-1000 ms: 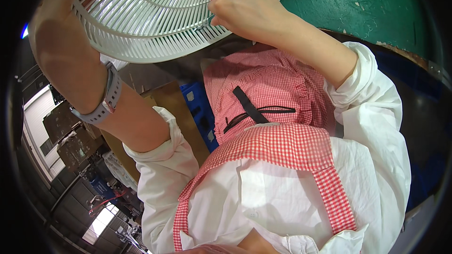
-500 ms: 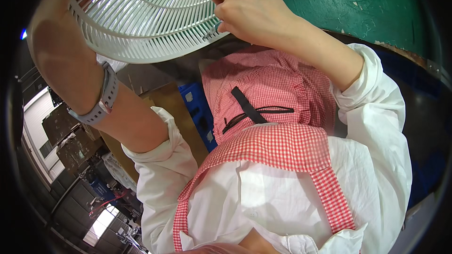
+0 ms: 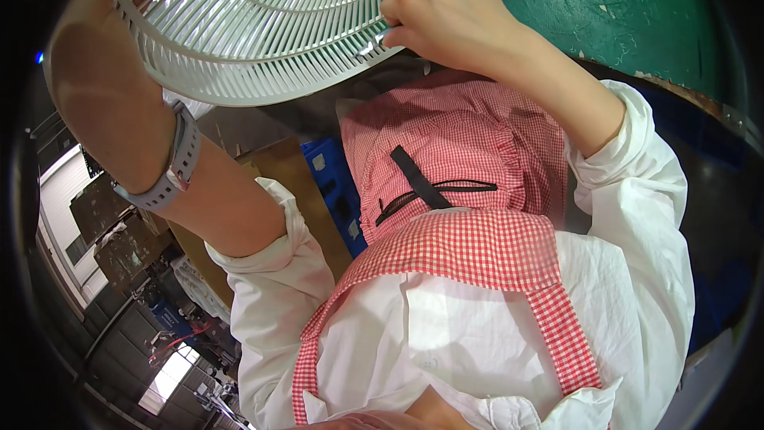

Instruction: The recorder is assembling components of fan grilles and placing the finished parts into plastic bags.

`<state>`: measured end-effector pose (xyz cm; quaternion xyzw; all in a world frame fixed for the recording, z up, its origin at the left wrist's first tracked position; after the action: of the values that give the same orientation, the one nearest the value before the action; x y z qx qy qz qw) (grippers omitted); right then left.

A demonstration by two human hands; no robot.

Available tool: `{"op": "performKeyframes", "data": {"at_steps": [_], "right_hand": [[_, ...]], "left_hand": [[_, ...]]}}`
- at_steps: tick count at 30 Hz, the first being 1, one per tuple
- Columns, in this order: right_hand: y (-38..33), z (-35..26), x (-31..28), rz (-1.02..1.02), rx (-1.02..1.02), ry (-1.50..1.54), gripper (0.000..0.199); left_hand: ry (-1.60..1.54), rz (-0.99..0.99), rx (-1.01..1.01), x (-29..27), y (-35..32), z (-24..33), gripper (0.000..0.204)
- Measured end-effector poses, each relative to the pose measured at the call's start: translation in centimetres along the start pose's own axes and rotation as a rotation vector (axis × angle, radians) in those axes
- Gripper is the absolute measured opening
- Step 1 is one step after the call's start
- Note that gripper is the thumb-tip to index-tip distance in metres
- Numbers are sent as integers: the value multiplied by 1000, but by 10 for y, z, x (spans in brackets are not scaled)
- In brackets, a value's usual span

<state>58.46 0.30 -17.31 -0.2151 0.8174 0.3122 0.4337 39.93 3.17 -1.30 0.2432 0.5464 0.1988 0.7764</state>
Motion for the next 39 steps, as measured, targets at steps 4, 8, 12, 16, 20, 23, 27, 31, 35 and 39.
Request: {"op": "performKeyframes", "data": {"at_steps": [4, 8, 12, 16, 20, 23, 27, 31, 35, 39], "right_hand": [[5, -14, -1, 17, -105, -2, 18], [9, -12, 5, 15, -98, -71, 20], [9, -1, 9, 63, -70, -136, 23], [10, -3, 6, 73, -64, -66, 23], [3, 0, 1, 2, 1, -34, 22], [-1, -5, 0, -56, -27, -37, 20], [2, -5, 3, -24, -70, -50, 18], [2, 1, 6, 30, -62, -92, 18], [9, -9, 6, 65, -67, -75, 18], [8, 2, 6, 77, -44, -79, 18]], "left_hand": [[36, 9, 4, -13, -3, 6, 28], [56, 14, 14, -14, -5, 5, 29], [48, 6, 31, -3, -4, 3, 29], [87, 17, 39, -8, 6, -12, 29], [110, 23, 35, -10, 2, -13, 29], [115, 25, 47, -14, 3, -15, 29], [124, 22, 63, -12, -6, 4, 30], [132, 20, 77, -7, -4, 0, 30], [192, 35, 78, -25, -4, -4, 31], [184, 30, 96, -9, 2, -13, 31]]}}
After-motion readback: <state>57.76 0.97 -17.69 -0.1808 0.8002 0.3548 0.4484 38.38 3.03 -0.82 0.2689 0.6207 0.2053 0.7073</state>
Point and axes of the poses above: each hand's wrist, its own y-axis towards the middle knuckle, its own x-axis out of the palm, z = x × y, the point moved 4 cm from there along y, towards the middle knuckle
